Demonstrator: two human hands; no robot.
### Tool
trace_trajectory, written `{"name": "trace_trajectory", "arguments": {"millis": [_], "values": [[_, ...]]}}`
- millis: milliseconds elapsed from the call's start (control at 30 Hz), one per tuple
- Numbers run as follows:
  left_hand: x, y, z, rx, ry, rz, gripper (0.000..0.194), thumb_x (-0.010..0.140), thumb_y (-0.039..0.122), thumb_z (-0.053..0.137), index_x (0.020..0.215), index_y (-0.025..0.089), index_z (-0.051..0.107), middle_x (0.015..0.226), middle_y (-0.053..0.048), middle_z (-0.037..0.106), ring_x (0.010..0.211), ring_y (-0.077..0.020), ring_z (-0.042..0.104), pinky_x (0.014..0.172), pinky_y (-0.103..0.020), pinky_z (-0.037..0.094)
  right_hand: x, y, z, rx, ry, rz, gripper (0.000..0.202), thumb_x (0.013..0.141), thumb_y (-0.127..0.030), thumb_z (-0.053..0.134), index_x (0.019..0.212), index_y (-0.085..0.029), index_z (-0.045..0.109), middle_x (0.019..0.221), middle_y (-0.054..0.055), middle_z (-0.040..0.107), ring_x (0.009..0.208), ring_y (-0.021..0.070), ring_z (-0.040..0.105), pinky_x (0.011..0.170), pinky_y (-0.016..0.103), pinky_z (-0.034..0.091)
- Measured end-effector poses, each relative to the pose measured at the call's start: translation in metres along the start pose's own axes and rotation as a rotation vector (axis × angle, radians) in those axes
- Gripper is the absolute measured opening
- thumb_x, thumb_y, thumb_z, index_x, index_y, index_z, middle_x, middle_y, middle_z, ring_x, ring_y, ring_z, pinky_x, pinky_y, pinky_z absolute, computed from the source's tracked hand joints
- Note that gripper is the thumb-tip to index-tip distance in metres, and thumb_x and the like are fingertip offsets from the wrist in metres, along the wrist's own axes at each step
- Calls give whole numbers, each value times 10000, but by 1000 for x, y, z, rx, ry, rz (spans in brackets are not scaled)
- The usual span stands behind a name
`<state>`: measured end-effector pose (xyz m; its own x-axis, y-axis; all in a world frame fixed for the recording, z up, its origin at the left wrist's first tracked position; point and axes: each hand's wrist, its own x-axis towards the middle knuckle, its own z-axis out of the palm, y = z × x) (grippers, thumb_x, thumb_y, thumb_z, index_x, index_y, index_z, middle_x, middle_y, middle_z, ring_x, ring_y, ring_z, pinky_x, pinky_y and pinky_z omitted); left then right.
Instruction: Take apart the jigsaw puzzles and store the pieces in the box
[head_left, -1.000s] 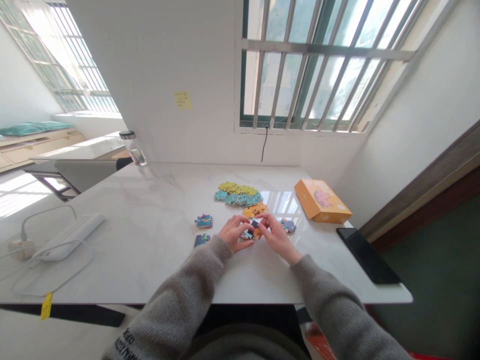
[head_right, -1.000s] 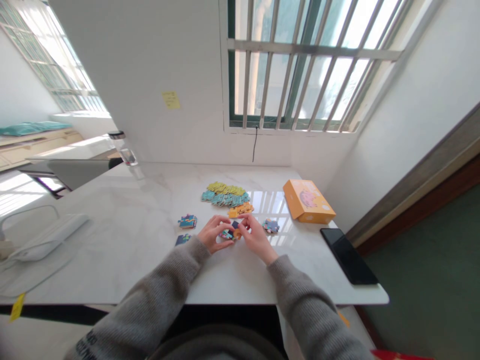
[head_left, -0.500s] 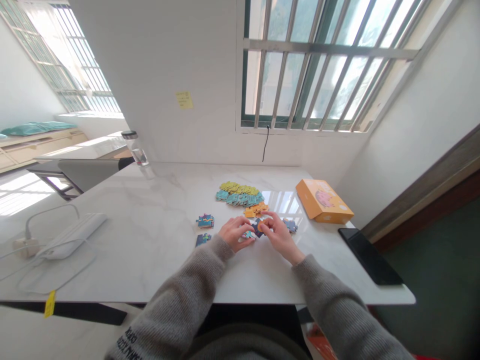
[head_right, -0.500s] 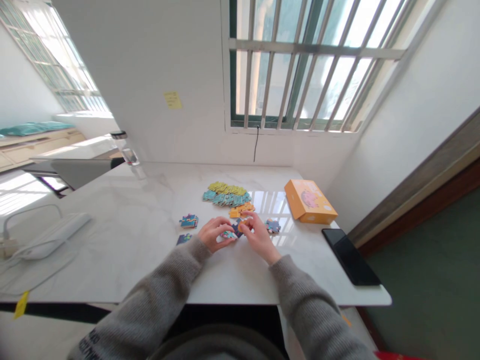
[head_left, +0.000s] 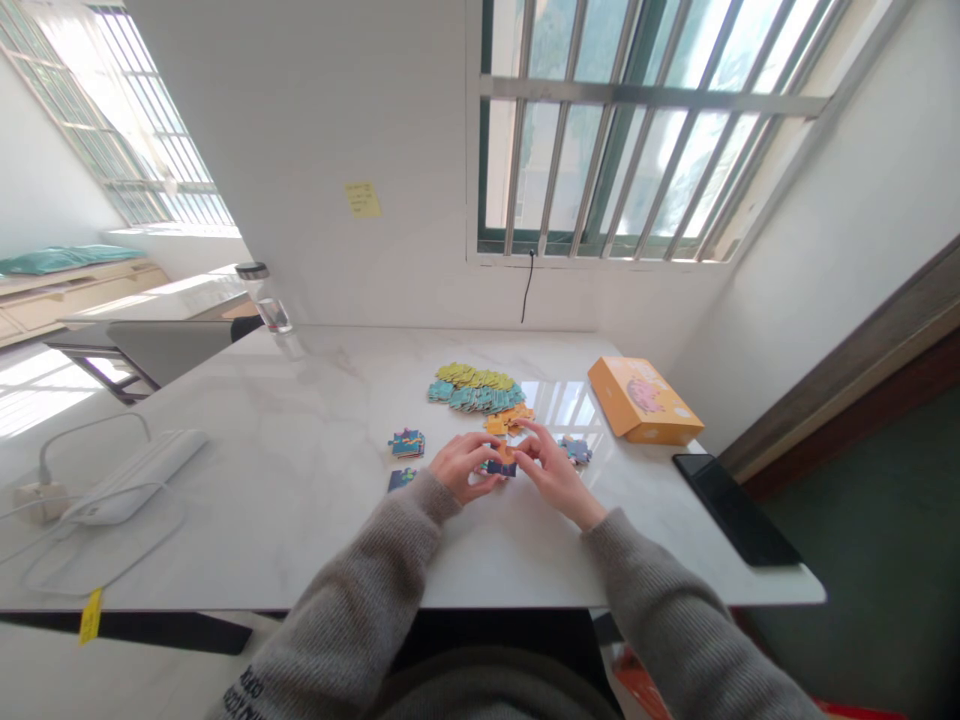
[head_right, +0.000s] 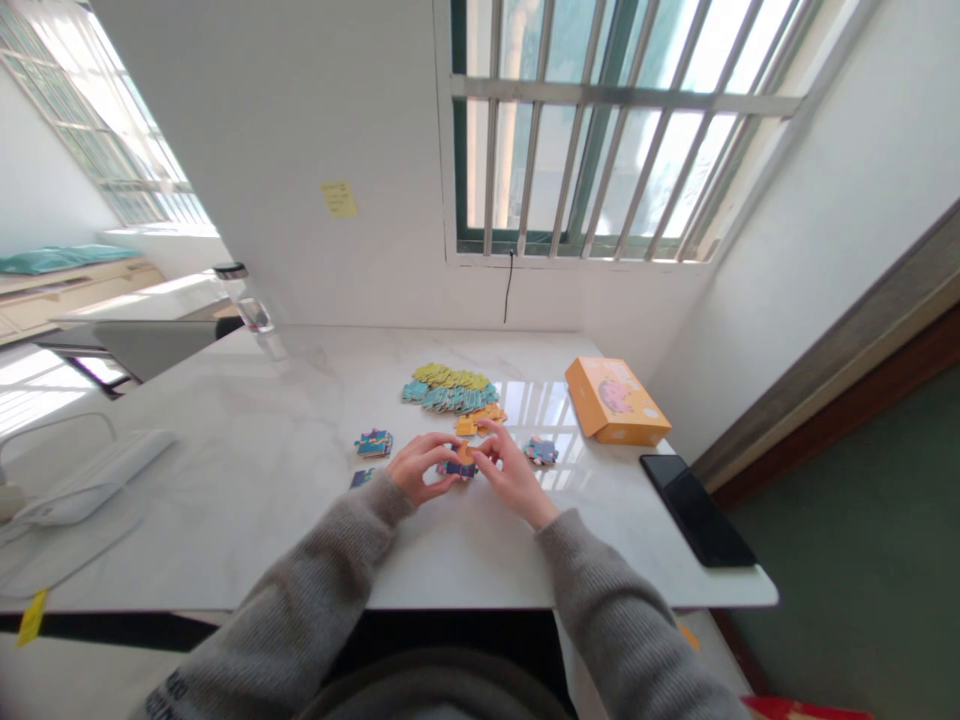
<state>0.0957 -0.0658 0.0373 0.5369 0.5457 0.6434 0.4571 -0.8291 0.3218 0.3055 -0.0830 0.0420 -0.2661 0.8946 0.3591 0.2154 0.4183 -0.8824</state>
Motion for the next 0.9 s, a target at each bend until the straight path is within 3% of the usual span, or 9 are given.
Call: {"name": "trace_trajectory", "arguments": {"millis": [167, 300, 367, 533, 800, 900], "values": [[-16, -36, -41, -12, 61, -159, 119, 760, 265, 656, 866, 215, 630, 1108, -71, 663, 588, -94, 510, 628, -291, 516, 0, 4, -3, -52, 58, 6, 429, 939, -343, 481, 1340, -211, 412, 797, -6, 575, 740, 159, 569, 744, 329, 478], [-49, -84, -84, 71, 124, -327, 154, 746, 337, 653, 832, 212, 631, 1063, -68, 679, 680, -133, 534, 646, -295, 503, -2, 4, -1, -144, 36, -29, 412, 936, -315, 473, 1333, -215, 430, 778, -7, 566, 698, 154, 544, 702, 313, 465], [-65, -102, -97, 116, 97, -394, 169, 726, 363, 662, 805, 216, 636, 1029, -63, 700, 736, -164, 549, 666, -310, 497, -2, 4, -1, -190, 15, -49, 403, 934, -304, 474, 1327, -217, 446, 773, -5, 573, 698, 156, 546, 706, 314, 460], [-79, -118, -95, 113, 42, -430, 177, 735, 377, 663, 817, 222, 652, 1049, -67, 709, 922, -225, 565, 732, -338, 492, -3, 6, 0, -284, -25, -68, 367, 928, -284, 470, 1288, -218, 480, 799, 6, 600, 720, 162, 562, 724, 327, 463], [-75, -117, -86, 96, -61, -420, 145, 746, 340, 657, 808, 209, 648, 991, -67, 695, 939, -227, 585, 813, -379, 498, -4, 9, 0, -291, -33, -77, 370, 929, -262, 471, 1296, -218, 480, 809, 7, 603, 731, 161, 570, 735, 317, 471], [-78, -120, -85, 109, -44, -408, 142, 741, 338, 646, 791, 205, 647, 983, -68, 670, 965, -227, 581, 861, -394, 498, -1, 15, 0, -270, 42, -69, 382, 947, -245, 431, 1327, -213, 454, 831, 11, 603, 740, 160, 573, 734, 311, 475]]}}
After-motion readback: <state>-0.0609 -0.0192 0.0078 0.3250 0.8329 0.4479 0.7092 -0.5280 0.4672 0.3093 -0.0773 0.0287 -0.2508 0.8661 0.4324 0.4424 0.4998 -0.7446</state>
